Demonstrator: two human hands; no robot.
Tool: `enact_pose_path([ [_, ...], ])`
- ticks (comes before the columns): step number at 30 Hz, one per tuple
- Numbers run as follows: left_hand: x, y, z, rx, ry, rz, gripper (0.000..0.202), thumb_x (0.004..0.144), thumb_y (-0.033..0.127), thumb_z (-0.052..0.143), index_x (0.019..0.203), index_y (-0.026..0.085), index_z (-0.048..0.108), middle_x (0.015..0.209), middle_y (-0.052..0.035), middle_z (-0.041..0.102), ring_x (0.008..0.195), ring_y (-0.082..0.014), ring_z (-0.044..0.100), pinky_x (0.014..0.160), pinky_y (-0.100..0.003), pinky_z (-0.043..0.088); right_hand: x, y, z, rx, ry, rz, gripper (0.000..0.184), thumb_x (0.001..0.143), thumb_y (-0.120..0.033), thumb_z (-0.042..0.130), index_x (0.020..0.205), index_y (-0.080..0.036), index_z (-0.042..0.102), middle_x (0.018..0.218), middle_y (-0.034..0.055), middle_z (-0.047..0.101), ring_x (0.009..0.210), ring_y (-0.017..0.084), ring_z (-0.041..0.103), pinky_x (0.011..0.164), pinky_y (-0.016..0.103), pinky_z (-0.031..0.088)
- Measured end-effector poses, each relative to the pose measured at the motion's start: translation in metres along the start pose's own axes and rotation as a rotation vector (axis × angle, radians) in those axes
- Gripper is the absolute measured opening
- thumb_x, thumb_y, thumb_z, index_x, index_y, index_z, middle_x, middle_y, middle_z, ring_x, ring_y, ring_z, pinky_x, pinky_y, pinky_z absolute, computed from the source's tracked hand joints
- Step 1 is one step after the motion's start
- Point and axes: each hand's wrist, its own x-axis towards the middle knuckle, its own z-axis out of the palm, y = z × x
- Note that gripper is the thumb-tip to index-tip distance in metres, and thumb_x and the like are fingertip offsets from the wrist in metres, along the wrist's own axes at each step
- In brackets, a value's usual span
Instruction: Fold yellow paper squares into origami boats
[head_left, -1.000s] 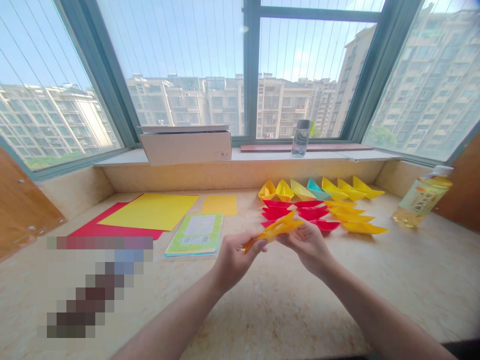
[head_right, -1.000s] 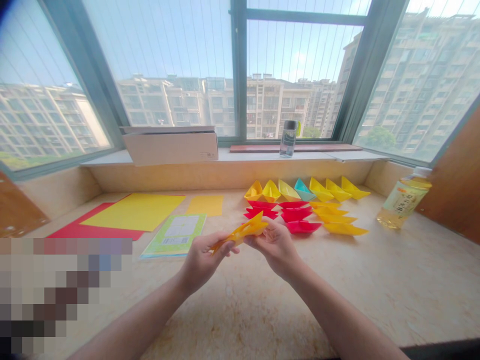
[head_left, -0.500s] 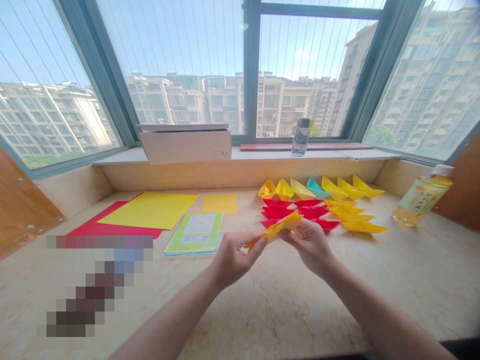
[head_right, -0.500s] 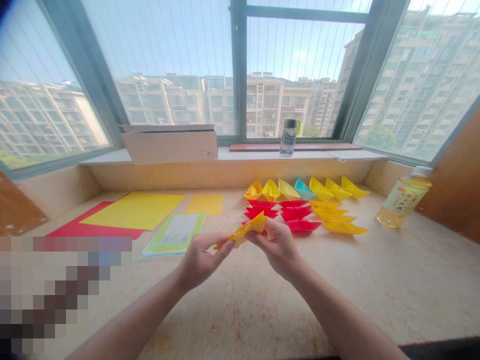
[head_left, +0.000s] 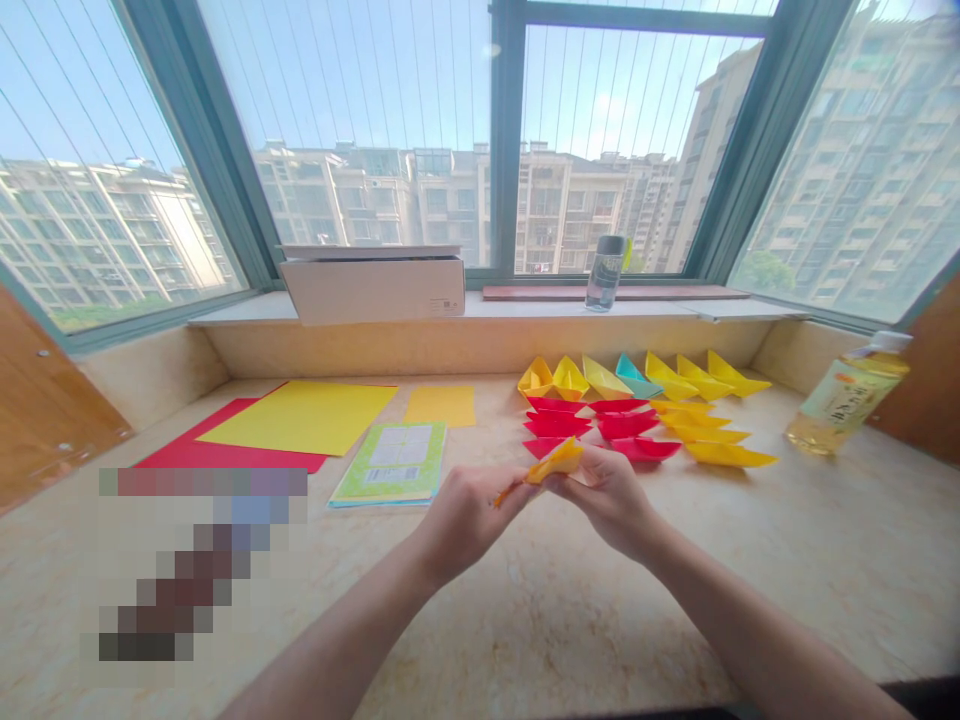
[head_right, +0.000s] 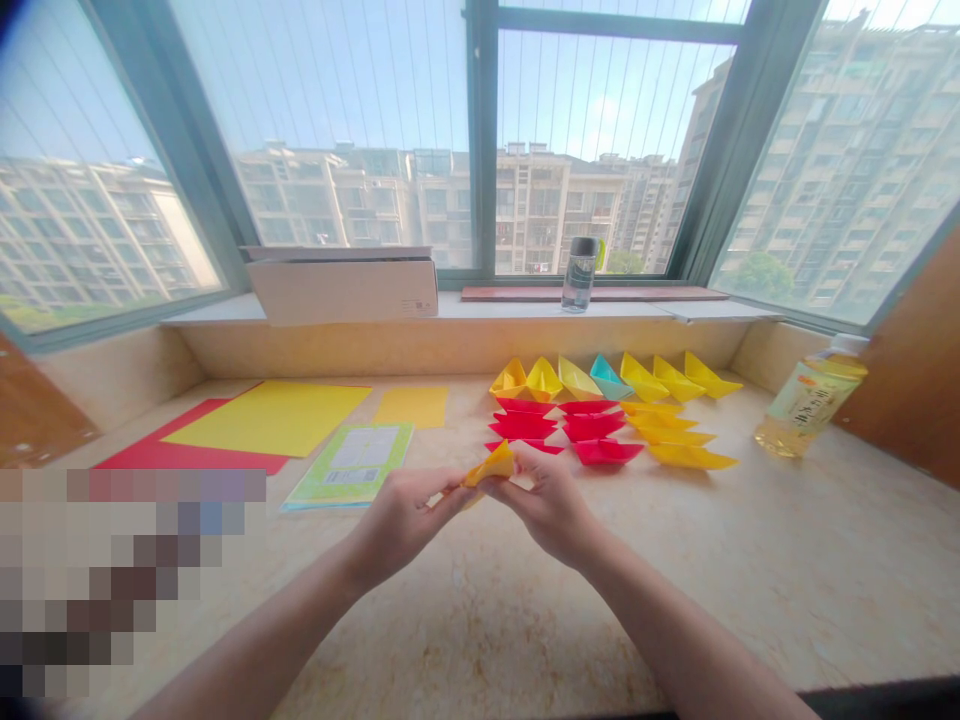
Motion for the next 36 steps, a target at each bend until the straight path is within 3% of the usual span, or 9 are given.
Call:
enact_pose_path([
  [7,-0.001,-0.001,0.0,0.055,0.005,0.044,0.023,0.095,0.028,0.054,0.088,0.016,0.072,0.073,-0.0006,0.071,0.064,-0.0113,0.063,0.059,-0.022,0.041,-0.001,0.003,-0.001,-0.028,-0.054,-0.027,0.014,0.083,-0.035,0.072,0.09,-0.022,0.071,0.086,0.0043,0.072,0.079,0.02,0.065,0.074,0.033,0.052],
  [16,-0.001,-0.001,0.002,0.011,0.034,0.022,0.023,0.094,0.028,0.055,0.088,0.016,0.073,0.074,-0.0003,0.073,0.062,-0.0108,0.063,0.058,-0.02,0.043,-0.003,0.004,0.003,-0.077,0.012,-0.092,0.011,0.084,-0.032,0.072,0.087,-0.023,0.068,0.085,0.0039,0.071,0.08,0.021,0.065,0.074,0.033,0.052],
  [20,-0.001,-0.004,0.001,0.047,0.091,0.028,0.021,0.094,0.029,0.056,0.092,0.017,0.073,0.076,-0.0012,0.074,0.063,-0.0115,0.064,0.059,-0.021,0.044,-0.003,0.005,0.005,0.033,0.128,-0.149,0.049,0.079,-0.029,0.078,0.119,-0.03,0.05,0.104,0.0042,0.063,0.091,0.02,0.061,0.081,0.035,0.052],
  [22,-0.001,-0.006,0.001,0.074,0.116,0.021,0.02,0.093,0.03,0.057,0.093,0.017,0.072,0.078,-0.0017,0.074,0.065,-0.0122,0.065,0.059,-0.021,0.044,-0.001,0.006,0.006,0.05,0.176,-0.192,0.055,0.078,-0.029,0.078,0.121,-0.031,0.044,0.109,0.0049,0.059,0.097,0.021,0.059,0.086,0.038,0.051],
  [28,-0.003,-0.008,0.002,0.131,0.137,0.038,0.019,0.094,0.031,0.056,0.097,0.017,0.069,0.08,-0.0036,0.073,0.069,-0.014,0.066,0.064,-0.022,0.047,0.001,0.005,0.0,-0.082,0.115,-0.235,0.022,0.083,-0.03,0.073,0.095,-0.025,0.056,0.111,0.0065,0.059,0.107,0.024,0.057,0.094,0.041,0.046],
  [33,-0.003,-0.007,0.0,0.154,0.117,0.073,0.02,0.094,0.03,0.057,0.107,0.018,0.066,0.087,-0.0041,0.074,0.074,-0.0149,0.069,0.068,-0.023,0.048,0.002,-0.002,-0.002,-0.1,0.104,-0.201,0.017,0.083,-0.03,0.072,0.096,-0.026,0.062,0.11,0.0056,0.061,0.106,0.023,0.057,0.093,0.039,0.047],
  [36,-0.003,-0.006,-0.001,0.185,0.098,0.093,0.019,0.094,0.029,0.056,0.106,0.018,0.066,0.088,-0.0035,0.075,0.073,-0.0143,0.069,0.066,-0.022,0.048,0.002,-0.007,-0.001,-0.117,0.001,-0.162,0.015,0.083,-0.032,0.072,0.097,-0.026,0.068,0.11,0.0058,0.061,0.104,0.023,0.058,0.092,0.039,0.048],
])
